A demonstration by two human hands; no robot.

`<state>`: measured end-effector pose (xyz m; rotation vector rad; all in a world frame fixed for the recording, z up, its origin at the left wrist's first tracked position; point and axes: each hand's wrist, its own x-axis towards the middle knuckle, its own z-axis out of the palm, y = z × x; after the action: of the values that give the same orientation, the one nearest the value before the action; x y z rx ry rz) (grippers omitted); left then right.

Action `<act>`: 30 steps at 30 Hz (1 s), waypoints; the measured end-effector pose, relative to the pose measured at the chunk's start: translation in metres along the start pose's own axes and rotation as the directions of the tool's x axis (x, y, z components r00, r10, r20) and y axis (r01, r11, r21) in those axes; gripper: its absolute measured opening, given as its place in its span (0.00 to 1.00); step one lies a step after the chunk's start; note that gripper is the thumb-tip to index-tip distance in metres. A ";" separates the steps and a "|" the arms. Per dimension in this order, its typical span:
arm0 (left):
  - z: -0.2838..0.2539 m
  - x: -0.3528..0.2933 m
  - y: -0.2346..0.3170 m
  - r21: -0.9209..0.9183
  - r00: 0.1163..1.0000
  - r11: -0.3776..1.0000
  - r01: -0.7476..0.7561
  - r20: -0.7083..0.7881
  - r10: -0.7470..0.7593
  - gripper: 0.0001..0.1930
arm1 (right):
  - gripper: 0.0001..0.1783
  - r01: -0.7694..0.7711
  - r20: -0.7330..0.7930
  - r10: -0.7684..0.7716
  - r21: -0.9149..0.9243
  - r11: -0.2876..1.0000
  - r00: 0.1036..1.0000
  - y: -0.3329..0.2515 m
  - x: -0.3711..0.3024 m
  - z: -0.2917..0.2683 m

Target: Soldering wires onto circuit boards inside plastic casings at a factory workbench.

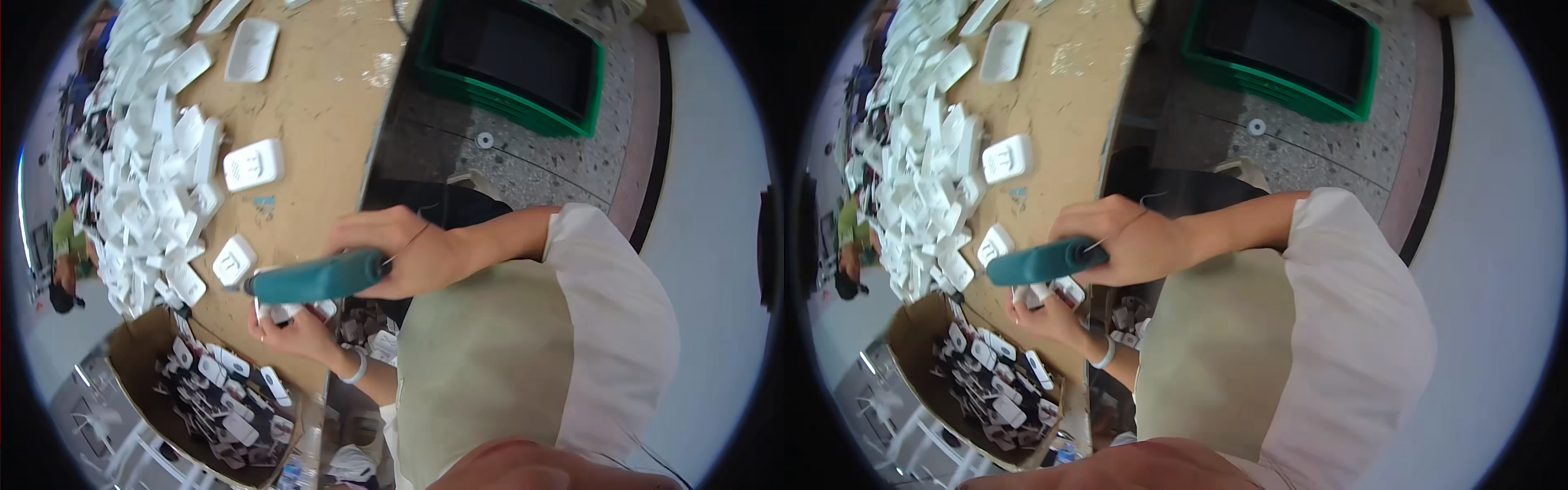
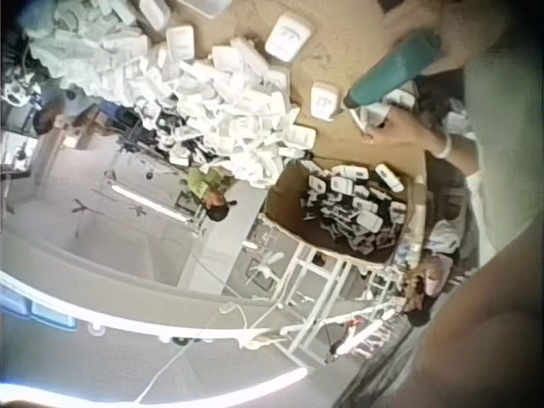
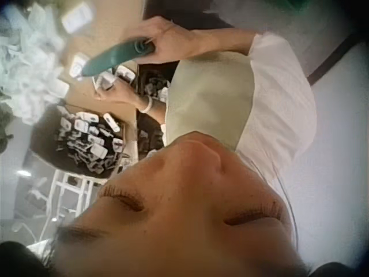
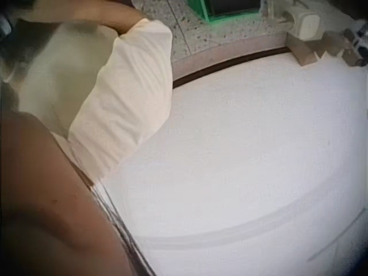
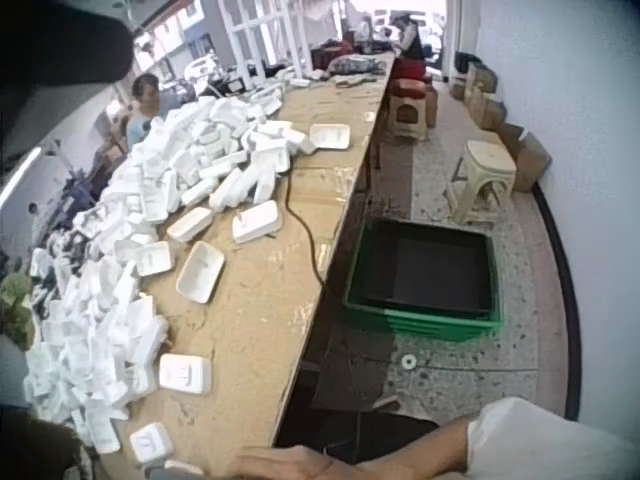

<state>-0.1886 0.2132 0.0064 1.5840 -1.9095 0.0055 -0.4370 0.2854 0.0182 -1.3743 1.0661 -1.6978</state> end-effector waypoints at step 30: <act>-0.061 -0.244 -0.127 0.842 0.441 0.259 0.473 0.029 -0.897 0.11 | 0.15 -0.302 -0.251 0.253 -0.177 0.937 0.934 -0.027 -0.004 -0.010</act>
<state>-0.0339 0.4169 -0.1105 3.2900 -1.2687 -0.0526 -0.4465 0.3018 0.0403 -1.1067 1.5346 -1.5863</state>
